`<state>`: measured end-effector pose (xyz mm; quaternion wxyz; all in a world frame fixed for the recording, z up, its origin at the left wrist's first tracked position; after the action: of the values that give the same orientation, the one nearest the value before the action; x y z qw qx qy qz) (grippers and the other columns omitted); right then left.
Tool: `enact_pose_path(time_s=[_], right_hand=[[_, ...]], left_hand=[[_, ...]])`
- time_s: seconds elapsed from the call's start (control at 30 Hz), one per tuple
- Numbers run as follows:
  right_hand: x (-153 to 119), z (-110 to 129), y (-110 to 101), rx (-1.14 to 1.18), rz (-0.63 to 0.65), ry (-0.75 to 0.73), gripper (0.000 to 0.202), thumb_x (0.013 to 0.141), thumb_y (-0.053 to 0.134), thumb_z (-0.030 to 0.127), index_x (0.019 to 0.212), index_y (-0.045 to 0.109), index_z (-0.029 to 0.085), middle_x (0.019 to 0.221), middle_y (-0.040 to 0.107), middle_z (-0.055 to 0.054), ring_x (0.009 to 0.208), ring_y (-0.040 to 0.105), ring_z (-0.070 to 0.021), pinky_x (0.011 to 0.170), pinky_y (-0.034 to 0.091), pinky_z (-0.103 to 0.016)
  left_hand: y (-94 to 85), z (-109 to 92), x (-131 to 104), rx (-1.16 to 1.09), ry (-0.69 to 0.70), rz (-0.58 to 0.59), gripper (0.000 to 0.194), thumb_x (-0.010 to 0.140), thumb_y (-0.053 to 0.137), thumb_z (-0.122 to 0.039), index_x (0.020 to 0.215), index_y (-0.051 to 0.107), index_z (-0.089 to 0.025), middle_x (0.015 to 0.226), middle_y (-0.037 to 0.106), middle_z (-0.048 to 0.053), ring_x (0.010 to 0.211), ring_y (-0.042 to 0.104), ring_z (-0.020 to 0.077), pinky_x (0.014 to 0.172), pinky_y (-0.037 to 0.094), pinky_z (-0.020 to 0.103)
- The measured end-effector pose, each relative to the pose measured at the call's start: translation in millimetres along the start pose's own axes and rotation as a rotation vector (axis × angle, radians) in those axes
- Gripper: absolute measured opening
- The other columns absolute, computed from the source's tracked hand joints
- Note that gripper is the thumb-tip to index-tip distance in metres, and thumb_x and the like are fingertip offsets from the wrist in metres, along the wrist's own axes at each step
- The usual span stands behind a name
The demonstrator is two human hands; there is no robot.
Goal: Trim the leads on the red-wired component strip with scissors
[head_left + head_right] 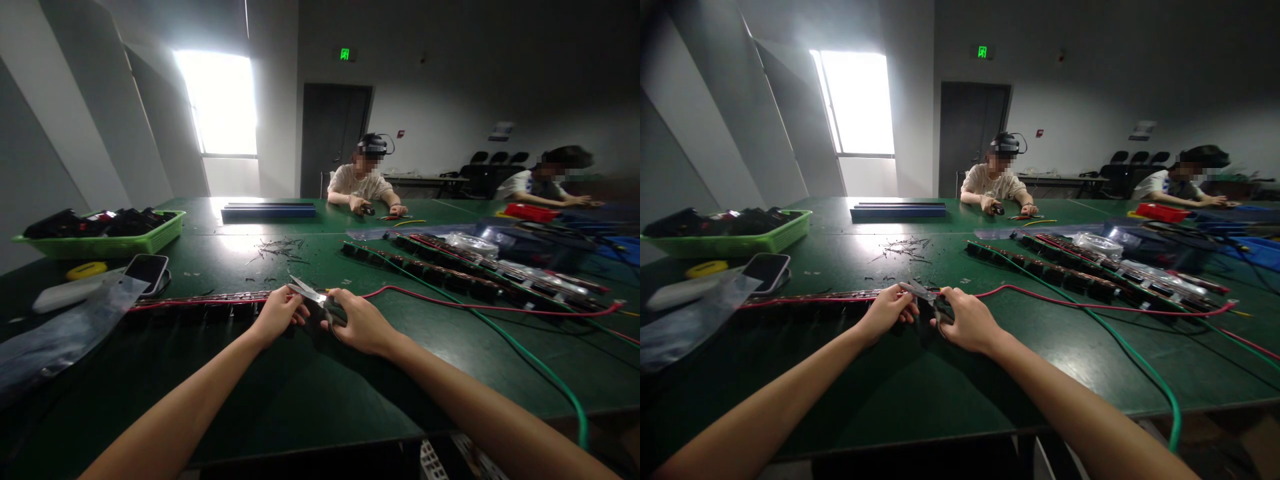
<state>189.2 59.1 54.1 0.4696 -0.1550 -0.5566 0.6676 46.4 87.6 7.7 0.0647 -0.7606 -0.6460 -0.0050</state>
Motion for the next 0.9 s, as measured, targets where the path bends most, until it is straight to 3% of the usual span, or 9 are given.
enact_pose_path(time_s=[0.9], right_hand=[[1.4,2.3,3.2,0.002,0.019,-0.064,0.05,0.071,0.06,0.023,0.119,0.046,0.019,0.107,0.054,-0.008,0.095,0.053,-0.0218,0.086,0.04,-0.034]], left_hand=[[-0.3,0.3,-0.3,-0.024,-0.016,-0.004,0.017,0.086,0.049,-0.024,0.094,0.057,-0.011,0.063,0.066,0.002,0.044,0.059,0.0076,0.041,0.039,0.014]])
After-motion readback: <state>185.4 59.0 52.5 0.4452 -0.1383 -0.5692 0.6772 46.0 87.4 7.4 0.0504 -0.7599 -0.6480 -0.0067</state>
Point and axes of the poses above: each hand's wrist, its own x-axis towards the middle knuckle, its own y-axis out of the palm, z = x × y, the point moved 9 cm from there along x, towards the middle knuckle
